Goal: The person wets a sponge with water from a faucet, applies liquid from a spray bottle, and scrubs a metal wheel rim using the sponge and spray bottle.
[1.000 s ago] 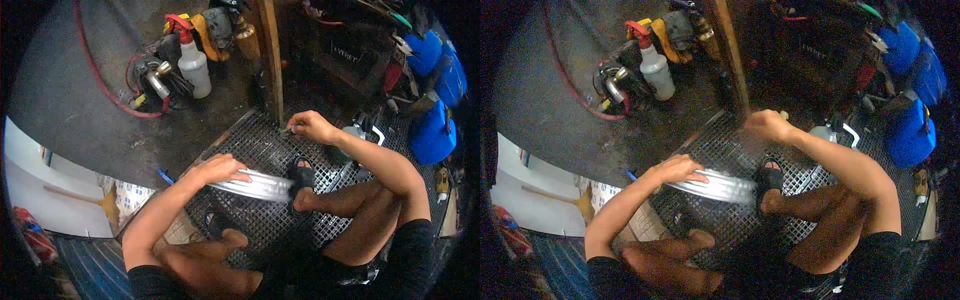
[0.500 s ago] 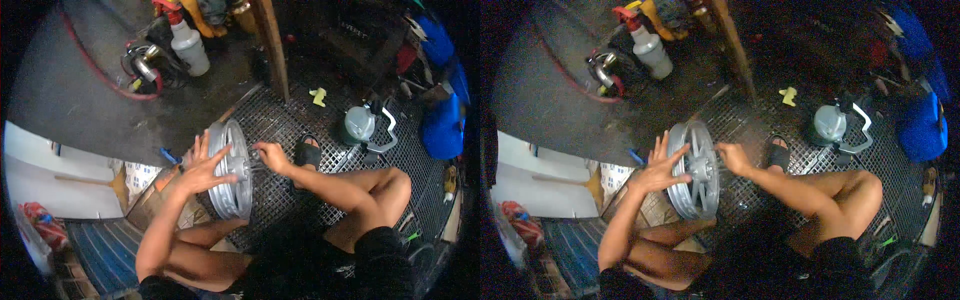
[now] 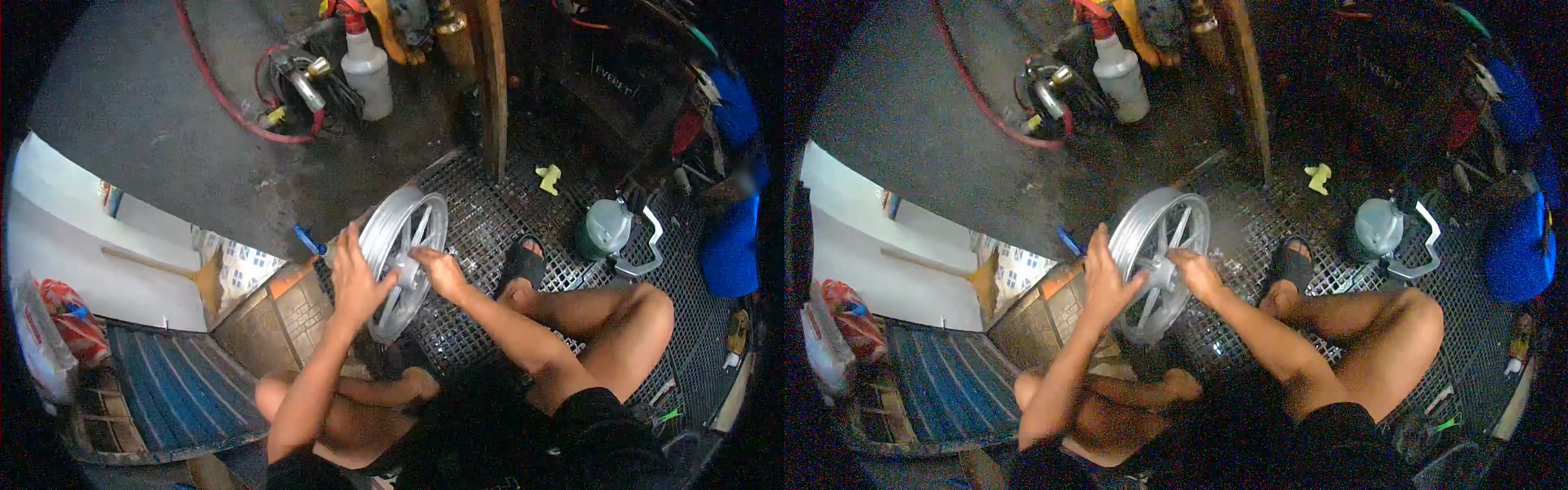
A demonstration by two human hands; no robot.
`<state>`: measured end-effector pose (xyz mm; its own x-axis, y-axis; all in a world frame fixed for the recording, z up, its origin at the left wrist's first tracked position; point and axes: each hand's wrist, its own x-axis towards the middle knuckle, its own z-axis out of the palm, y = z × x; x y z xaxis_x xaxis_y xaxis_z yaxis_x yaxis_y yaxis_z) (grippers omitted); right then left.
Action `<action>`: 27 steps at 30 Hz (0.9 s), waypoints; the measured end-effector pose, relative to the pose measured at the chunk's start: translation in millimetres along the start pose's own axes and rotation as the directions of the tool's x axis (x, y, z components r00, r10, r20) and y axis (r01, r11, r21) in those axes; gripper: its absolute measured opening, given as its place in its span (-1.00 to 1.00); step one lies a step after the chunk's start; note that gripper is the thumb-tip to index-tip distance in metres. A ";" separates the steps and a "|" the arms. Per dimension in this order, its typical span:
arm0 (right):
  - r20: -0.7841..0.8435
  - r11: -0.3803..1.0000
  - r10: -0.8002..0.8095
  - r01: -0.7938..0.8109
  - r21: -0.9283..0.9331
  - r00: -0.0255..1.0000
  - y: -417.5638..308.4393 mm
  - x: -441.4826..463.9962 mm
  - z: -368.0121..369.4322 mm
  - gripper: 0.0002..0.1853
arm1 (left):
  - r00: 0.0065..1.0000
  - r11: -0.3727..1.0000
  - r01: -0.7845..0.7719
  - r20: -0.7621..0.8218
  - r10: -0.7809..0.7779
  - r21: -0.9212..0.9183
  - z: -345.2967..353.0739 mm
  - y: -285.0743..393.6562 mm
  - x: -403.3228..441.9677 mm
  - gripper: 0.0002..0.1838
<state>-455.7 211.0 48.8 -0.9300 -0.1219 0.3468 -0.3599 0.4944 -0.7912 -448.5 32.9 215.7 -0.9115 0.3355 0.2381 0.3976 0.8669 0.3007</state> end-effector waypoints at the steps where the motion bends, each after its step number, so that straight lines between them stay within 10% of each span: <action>1: -0.012 0.998 -0.044 0.043 -0.041 0.999 -2.0 -3.3 -1.3 -0.52 | 0.998 0.998 0.062 0.018 -0.061 -0.017 -6.6 0.1 -15.6 0.11; 9: -0.029 0.995 -0.078 0.076 -0.059 0.997 7.5 -20.7 -11.7 -0.46 | 0.943 0.977 0.205 0.279 -0.181 -0.059 -14.2 -16.9 -25.7 0.17; 14: -0.043 1.000 0.014 -0.014 0.001 0.999 10.9 -16.5 -9.6 -0.55 | 1.000 0.999 -0.004 -0.002 0.004 -0.051 -10.3 12.0 17.7 0.21; 18: -0.133 0.996 -0.036 0.025 -0.081 0.990 8.0 -10.8 -1.2 -0.61 | 0.961 0.976 0.216 0.183 -0.205 -0.038 -2.7 -28.9 -36.8 0.22; 27: -0.198 0.997 0.041 -0.054 -0.060 0.979 3.3 -10.5 -9.0 -0.58 | 0.997 0.995 0.022 0.075 -0.015 -0.095 -2.7 11.8 35.3 0.12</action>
<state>-446.4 221.7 47.0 -0.9106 0.0717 0.4070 -0.3040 0.5507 -0.7773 -475.6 54.0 230.2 -0.9227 0.3492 0.1633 0.3855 0.8353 0.3920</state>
